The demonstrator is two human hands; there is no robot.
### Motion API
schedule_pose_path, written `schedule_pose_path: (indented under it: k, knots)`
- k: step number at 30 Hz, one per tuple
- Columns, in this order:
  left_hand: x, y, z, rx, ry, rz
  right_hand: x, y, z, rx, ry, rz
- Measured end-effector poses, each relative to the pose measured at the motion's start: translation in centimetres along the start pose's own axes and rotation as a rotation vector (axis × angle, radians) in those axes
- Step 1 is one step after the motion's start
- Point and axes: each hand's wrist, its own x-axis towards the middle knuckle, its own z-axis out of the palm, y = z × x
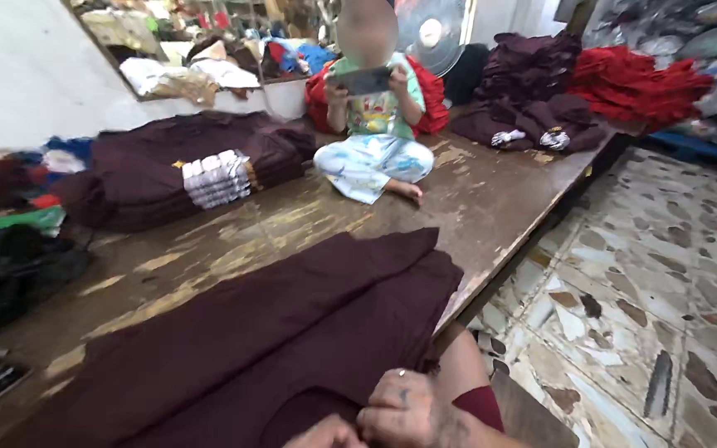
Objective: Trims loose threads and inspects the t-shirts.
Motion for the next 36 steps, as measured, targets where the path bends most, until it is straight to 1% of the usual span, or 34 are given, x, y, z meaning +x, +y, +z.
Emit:
schedule_pose_path:
  k: [1, 2, 4, 6, 10, 13, 15, 19, 22, 24, 25, 26, 28, 29, 30, 31, 32, 34, 35, 36]
  knots:
    - [-0.6, -1.5, 0.2, 0.056, 0.056, -0.028, -0.7, 0.2, 0.1, -0.005, 0.074, -0.023]
    - [-1.0, -2.9, 0.3, 0.174, 0.122, -0.069, -1.1, 0.4, 0.0, -0.010, 0.118, -0.031]
    - [-1.6, -4.5, 0.4, 0.394, 0.181, -0.132, -2.0, 0.6, -0.3, 0.007, 0.140, -0.026]
    - [-1.8, -4.6, 0.3, 0.491, 0.198, -0.056, -2.5, 0.5, -0.6, 0.038, 0.143, -0.013]
    - [-1.8, -3.3, -0.1, 0.522, 0.172, 0.199, -1.9, 0.2, -1.6, 0.024, 0.110, -0.020]
    - [-1.2, -2.5, -0.1, 0.567, 0.188, 0.337, -0.7, -0.3, -2.3, -0.009, 0.115, -0.045]
    - [-1.0, -2.4, -0.2, 0.570, 0.189, 0.372, -0.2, -0.5, -2.5, -0.023, 0.125, -0.052]
    - [-0.8, -2.2, 0.2, 0.594, 0.144, 0.363, 0.4, -1.3, -2.7, -0.034, 0.137, -0.060]
    - [-0.8, -2.6, 0.5, 0.620, 0.177, 0.352, 0.6, -2.0, -2.2, 0.010, 0.138, -0.071]
    - [-1.1, -2.7, -0.4, 0.572, 0.213, 0.254, 0.6, -3.0, -1.9, 0.090, 0.076, -0.079]
    - [-1.5, -2.7, -1.3, 0.508, 0.248, 0.166, 0.6, -3.6, -1.7, 0.150, -0.013, -0.080]
    - [-2.2, -2.7, -2.5, 0.435, 0.315, 0.063, 0.6, -4.2, -1.5, 0.203, -0.135, -0.077]
    - [-3.7, -2.6, -5.2, 0.301, 0.515, -0.141, 0.9, -5.3, -0.8, 0.264, -0.360, -0.081]
    - [-4.3, -2.8, -6.1, 0.256, 0.616, -0.227, 1.1, -5.5, -0.3, 0.285, -0.408, -0.106]
    - [-4.8, -3.0, -6.7, 0.247, 0.656, -0.313, 1.4, -5.4, 0.2, 0.317, -0.411, -0.144]
    - [-5.2, -2.8, -7.0, 0.295, 0.609, -0.419, 1.9, -5.0, 0.8, 0.337, -0.388, -0.185]
    - [-5.4, -2.2, -7.0, 0.381, 0.483, -0.538, 2.5, -4.7, 1.7, 0.338, -0.336, -0.217]
    - [-5.3, -1.5, -6.1, 0.471, 0.150, -0.776, 3.4, -4.1, 4.0, 0.300, -0.221, -0.251]
    - [-5.4, -1.6, -5.5, 0.492, 0.091, -0.827, 4.0, -3.8, 5.0, 0.280, -0.211, -0.259]
    - [-6.1, -2.0, -5.0, 0.503, 0.158, -0.783, 4.4, -3.5, 6.0, 0.258, -0.229, -0.262]
